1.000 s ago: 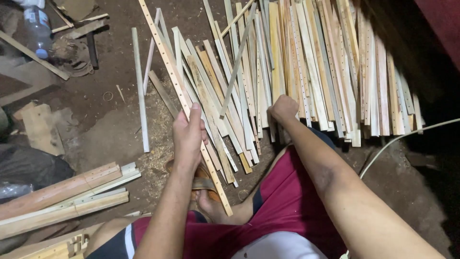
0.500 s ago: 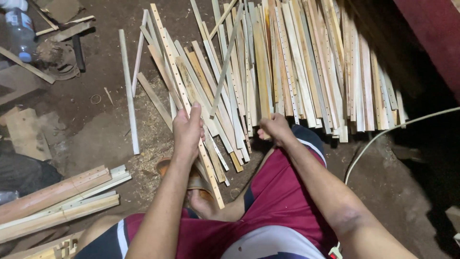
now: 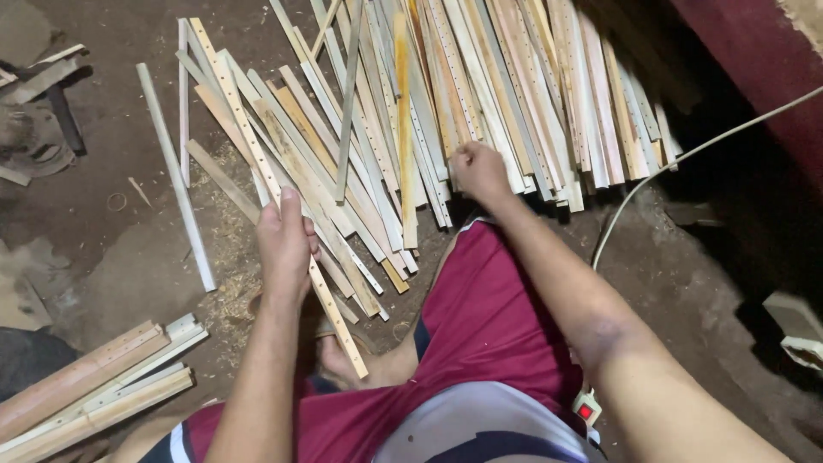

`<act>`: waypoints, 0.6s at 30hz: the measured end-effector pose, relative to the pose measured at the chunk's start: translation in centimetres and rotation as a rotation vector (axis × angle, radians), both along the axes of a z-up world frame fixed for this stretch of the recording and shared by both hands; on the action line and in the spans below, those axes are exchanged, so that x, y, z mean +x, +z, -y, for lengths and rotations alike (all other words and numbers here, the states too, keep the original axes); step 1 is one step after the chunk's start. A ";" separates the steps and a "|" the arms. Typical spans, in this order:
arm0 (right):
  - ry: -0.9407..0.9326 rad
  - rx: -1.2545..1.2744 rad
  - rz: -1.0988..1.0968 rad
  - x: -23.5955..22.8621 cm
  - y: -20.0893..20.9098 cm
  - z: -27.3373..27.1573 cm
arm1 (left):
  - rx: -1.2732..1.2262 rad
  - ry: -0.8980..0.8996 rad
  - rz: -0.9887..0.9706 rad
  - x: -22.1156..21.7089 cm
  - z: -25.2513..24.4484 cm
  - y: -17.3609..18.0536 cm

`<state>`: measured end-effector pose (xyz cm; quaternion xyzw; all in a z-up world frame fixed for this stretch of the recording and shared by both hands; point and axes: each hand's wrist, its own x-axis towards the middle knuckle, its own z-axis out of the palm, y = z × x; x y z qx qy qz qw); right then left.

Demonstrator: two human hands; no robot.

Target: Sorting and aligning thin wooden slats with pre-drilled holes into a bundle.

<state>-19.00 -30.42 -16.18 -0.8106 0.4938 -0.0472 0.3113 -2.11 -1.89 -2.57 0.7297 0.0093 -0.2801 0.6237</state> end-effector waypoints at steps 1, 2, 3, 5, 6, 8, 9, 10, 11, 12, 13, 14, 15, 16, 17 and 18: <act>0.001 0.000 -0.003 -1.5 0.9 1.9 | 0.000 0.001 -0.003 -0.1 -0.3 0.0; -0.056 -0.150 -0.075 -2.9 1.9 3.8 | 0.005 0.001 0.003 -0.2 -0.5 0.1; -0.115 -0.306 -0.143 -4.1 3.0 6.1 | 0.005 0.001 0.013 -0.1 -0.5 0.2; -0.168 -0.216 -0.262 -7.3 -0.1 8.6 | -0.002 0.006 0.013 0.2 -0.3 -0.8; -0.220 -0.118 -0.382 -8.9 -1.7 9.8 | -0.002 0.012 0.013 0.3 -0.3 -1.3; -0.198 -0.148 -0.406 -9.5 -0.7 8.2 | -0.001 -0.001 0.006 -0.1 0.0 -1.1; -0.166 -0.178 -0.425 -9.3 -0.3 7.6 | 0.003 -0.004 0.005 -0.1 0.2 -1.0; -0.163 -0.180 -0.420 -9.0 0.3 7.3 | 0.001 0.000 0.009 -0.1 0.5 -0.9; -0.152 -0.202 -0.378 -9.1 0.7 6.6 | 0.002 -0.012 0.010 -0.2 0.5 -0.9; -0.142 -0.224 -0.337 -9.2 1.0 5.8 | 0.002 -0.024 0.010 -0.4 0.6 -0.9; -0.151 -0.220 -0.340 -9.4 0.2 6.2 | 0.005 -0.035 0.008 -0.5 0.5 -1.1; -0.171 -0.187 -0.331 -9.7 -0.5 6.6 | 0.014 -0.039 0.013 -0.6 0.4 -1.3; -0.184 -0.162 -0.316 -9.4 -1.1 7.5 | 0.017 -0.033 0.021 -0.5 0.5 -1.5; -0.186 -0.166 -0.314 -9.3 -0.5 7.4 | 0.013 -0.034 0.024 -0.4 0.7 -1.4; -0.152 -0.118 -0.305 -9.3 0.1 7.0 | 0.009 -0.029 0.017 -0.5 0.5 -1.3; -0.118 -0.070 -0.296 -9.3 0.6 6.6 | 0.005 -0.023 0.011 -0.6 0.2 -1.3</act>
